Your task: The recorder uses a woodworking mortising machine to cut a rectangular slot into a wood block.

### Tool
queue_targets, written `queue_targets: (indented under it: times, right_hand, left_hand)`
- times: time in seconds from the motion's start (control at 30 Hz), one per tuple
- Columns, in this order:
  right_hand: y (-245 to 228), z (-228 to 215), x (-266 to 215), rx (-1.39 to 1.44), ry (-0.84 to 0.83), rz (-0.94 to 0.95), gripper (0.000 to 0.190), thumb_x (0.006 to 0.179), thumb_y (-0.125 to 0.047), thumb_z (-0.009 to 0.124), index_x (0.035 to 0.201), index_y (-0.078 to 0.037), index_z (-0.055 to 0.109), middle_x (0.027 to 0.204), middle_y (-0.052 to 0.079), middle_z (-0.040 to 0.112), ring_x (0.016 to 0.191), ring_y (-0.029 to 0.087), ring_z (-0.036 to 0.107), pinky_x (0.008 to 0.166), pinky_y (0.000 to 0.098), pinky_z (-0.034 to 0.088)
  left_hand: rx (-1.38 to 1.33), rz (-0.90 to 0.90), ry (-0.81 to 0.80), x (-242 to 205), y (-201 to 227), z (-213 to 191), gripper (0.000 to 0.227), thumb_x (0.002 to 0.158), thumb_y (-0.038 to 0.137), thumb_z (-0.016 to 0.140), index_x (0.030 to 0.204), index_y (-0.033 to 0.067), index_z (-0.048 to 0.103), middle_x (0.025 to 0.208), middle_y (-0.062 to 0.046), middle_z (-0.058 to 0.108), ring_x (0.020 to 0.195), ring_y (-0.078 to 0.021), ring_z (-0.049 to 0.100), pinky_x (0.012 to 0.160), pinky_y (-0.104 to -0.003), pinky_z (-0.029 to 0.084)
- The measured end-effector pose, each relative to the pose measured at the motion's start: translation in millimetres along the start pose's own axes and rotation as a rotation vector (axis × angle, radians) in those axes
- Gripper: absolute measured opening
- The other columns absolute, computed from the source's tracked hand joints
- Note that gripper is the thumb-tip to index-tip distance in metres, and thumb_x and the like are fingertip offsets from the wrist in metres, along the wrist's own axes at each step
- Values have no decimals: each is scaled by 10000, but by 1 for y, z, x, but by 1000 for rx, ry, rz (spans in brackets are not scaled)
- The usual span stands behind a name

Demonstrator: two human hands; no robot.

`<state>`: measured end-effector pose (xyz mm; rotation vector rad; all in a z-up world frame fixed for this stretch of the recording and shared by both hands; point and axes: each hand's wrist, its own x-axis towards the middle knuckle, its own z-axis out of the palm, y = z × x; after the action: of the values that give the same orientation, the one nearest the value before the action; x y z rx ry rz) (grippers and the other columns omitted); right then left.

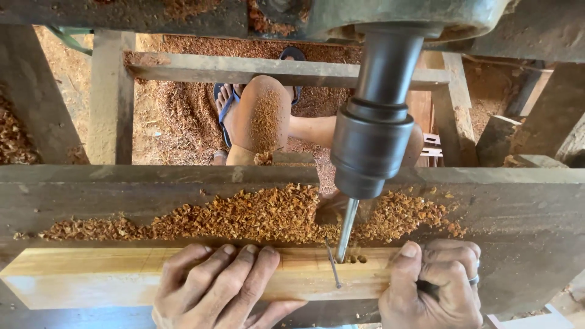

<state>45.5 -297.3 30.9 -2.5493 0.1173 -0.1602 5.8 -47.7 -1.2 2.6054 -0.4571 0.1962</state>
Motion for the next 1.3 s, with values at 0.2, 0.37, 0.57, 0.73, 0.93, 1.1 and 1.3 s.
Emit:
queue_targets:
  times: [0.2,0.37,0.57,0.73,0.93,1.1,1.3]
  right_hand:
    - [4,-3,5,-37,-43,-23,354,902,100,641,702,-99,428,681,66,569,678,197,538,732,360,451]
    - [16,-6,8,-19,-81,-102,358,887,103,654,701,-104,429,642,46,546,621,164,520,695,357,422]
    - [3,-4,13,-14,-48,-32,378,946,92,640,720,-111,416,702,62,558,681,168,532,741,331,445]
    - [3,0,13,-46,-39,-1,364,881,107,656,680,-87,423,665,73,540,660,181,523,712,373,445]
    - [-1,-3,-1,4,-3,-61,340,939,95,658,738,-86,453,766,76,561,711,178,544,703,314,469]
    - [-12,2,5,-35,34,99,381,896,105,657,657,-73,419,679,67,543,684,198,530,731,362,473]
    - [-17,9,19,-12,56,73,368,921,91,666,686,-78,439,725,60,562,718,190,539,705,323,434]
  left_hand:
    - [-14,-40,-53,3,1,-2,583,860,687,760,1072,146,799,984,-14,729,890,-190,675,877,-418,512]
    - [-15,-24,-36,6,-2,0,588,859,690,770,1070,141,800,967,-13,718,883,-194,665,870,-419,510]
    - [-32,-17,-31,16,-2,-2,575,866,665,790,1087,135,795,986,-10,718,898,-189,659,894,-425,502]
    - [-41,-70,-91,19,2,-5,618,818,695,777,1082,137,795,981,3,726,897,-178,653,909,-419,495]
    - [-7,7,-30,6,1,-5,619,842,682,789,1097,118,784,1007,-31,732,922,-203,662,907,-410,490]
    - [-48,-29,-60,7,-1,-6,600,837,672,801,1088,126,789,999,-22,725,892,-192,673,907,-438,493]
    - [-42,3,-59,21,-8,-7,589,843,657,809,1086,121,793,983,-18,715,855,-196,655,880,-428,500]
